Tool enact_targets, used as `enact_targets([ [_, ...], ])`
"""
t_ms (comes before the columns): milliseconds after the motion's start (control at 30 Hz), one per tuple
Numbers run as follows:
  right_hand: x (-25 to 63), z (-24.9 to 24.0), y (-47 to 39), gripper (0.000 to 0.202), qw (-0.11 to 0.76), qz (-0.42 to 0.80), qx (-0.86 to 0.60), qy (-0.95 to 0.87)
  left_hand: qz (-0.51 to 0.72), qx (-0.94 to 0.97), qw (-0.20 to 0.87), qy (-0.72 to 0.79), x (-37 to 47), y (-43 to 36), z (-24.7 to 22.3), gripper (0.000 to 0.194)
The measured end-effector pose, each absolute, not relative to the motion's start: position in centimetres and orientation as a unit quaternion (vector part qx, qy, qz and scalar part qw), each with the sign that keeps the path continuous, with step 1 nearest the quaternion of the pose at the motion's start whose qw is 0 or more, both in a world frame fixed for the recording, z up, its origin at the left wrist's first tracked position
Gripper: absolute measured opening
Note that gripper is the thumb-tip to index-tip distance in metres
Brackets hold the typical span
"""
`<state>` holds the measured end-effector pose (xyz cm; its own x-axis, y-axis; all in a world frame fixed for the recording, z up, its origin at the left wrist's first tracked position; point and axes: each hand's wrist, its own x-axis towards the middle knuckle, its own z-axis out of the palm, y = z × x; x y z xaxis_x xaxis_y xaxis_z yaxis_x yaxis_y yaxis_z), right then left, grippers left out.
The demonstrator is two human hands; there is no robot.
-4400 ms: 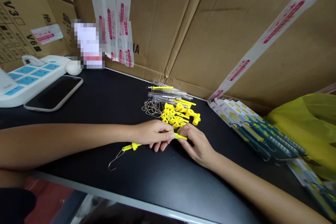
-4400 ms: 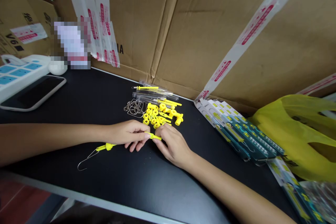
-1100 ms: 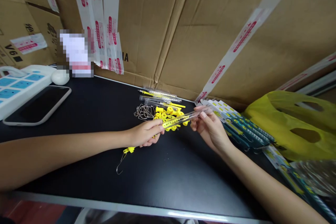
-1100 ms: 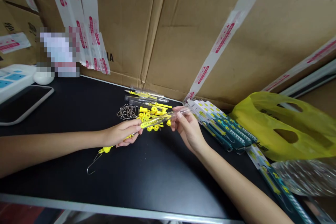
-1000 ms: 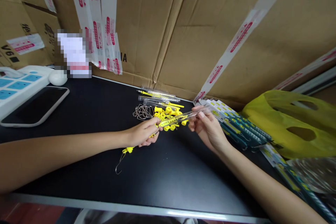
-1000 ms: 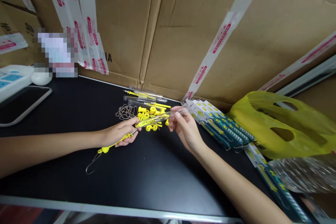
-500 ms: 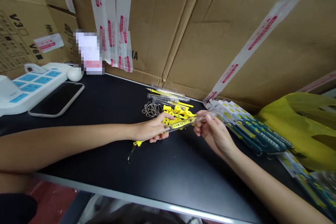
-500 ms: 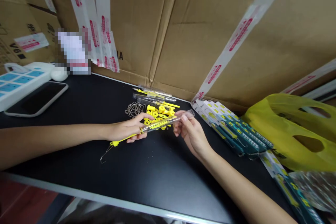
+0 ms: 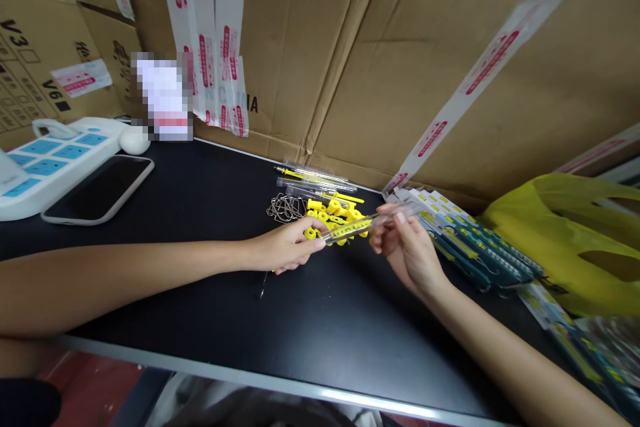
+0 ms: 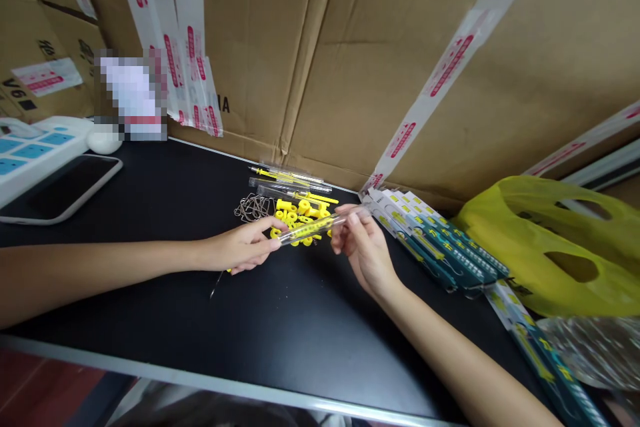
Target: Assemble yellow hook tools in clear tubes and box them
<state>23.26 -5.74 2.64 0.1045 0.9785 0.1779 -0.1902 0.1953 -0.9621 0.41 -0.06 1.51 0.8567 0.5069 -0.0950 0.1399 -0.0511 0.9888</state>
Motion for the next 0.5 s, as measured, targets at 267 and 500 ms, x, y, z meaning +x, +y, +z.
enact_targets([
  [267,22.72,2.16,-5.95,0.023,0.563,0.528,-0.419,-0.478,0.146,0.671,0.699,0.201,0.16,0.17,1.23,0.032],
  [500,22.85,2.57,-5.85,0.026,0.582,0.527,-0.425,-0.45,0.183,0.699,0.674,0.153,0.41,0.3,1.02,0.033],
])
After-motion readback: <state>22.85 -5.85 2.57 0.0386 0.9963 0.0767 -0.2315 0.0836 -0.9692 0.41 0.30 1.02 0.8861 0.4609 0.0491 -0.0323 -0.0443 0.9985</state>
